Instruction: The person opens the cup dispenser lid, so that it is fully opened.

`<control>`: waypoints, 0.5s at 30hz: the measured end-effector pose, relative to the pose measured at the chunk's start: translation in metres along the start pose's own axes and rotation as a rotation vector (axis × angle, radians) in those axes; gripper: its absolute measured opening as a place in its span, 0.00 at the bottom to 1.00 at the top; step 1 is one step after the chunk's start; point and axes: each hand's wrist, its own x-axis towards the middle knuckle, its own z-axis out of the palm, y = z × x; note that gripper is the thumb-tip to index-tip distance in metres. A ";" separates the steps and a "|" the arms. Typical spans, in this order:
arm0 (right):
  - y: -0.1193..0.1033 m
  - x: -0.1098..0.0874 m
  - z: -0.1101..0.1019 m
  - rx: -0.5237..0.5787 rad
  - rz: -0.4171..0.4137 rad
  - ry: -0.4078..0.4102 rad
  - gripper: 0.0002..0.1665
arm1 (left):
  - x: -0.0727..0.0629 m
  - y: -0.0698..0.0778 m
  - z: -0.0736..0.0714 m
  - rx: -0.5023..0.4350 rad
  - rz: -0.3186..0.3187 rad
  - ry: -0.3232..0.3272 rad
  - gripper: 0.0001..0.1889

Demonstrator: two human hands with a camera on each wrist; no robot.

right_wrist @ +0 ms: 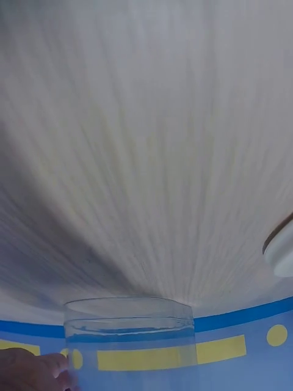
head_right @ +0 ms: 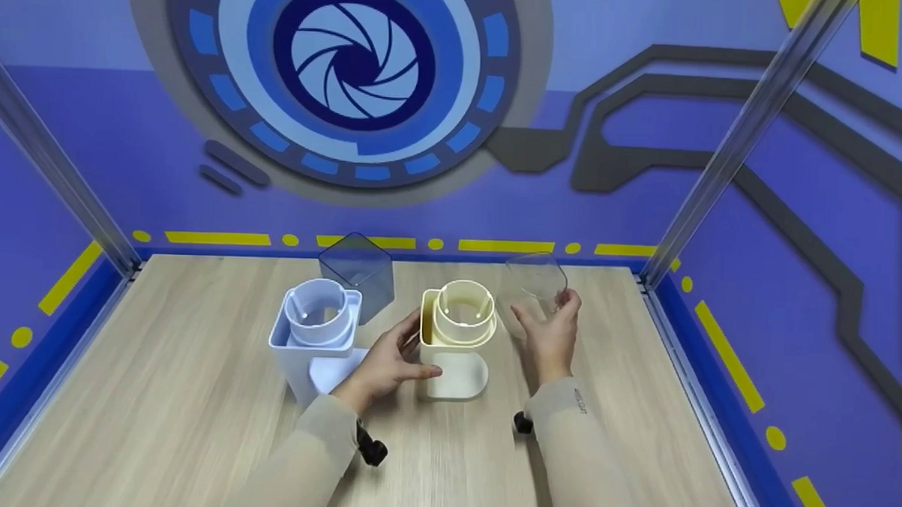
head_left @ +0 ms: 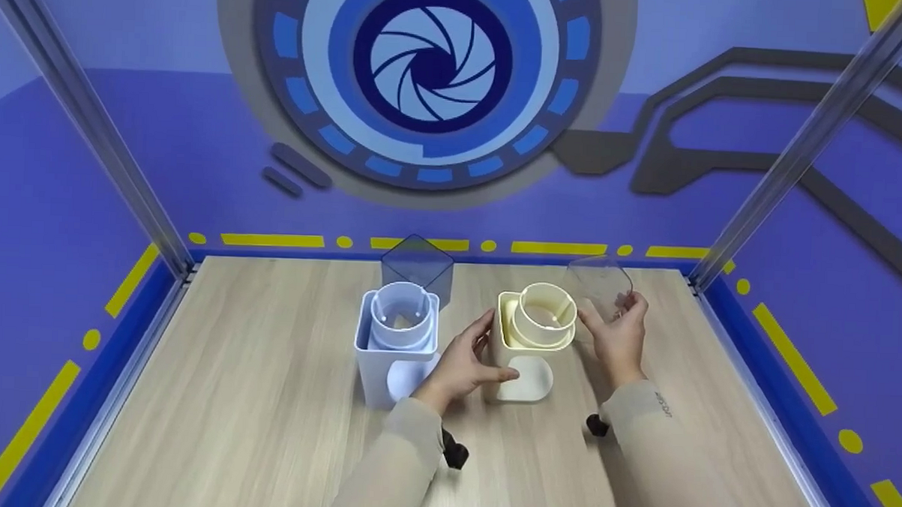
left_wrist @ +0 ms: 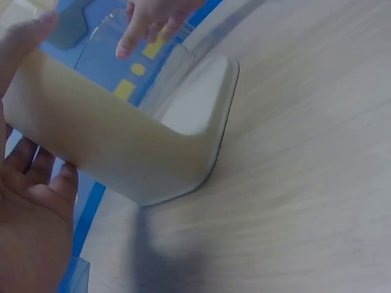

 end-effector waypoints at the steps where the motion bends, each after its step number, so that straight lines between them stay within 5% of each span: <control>1: 0.000 0.000 0.000 0.001 0.000 -0.001 0.71 | -0.001 0.001 0.000 0.003 -0.003 0.000 0.64; 8: -0.003 -0.004 0.007 0.044 -0.032 0.036 0.69 | -0.006 0.012 0.001 0.091 -0.049 0.007 0.69; 15: -0.010 -0.015 0.011 0.024 -0.047 0.073 0.75 | -0.021 0.042 0.011 0.163 -0.059 0.109 0.71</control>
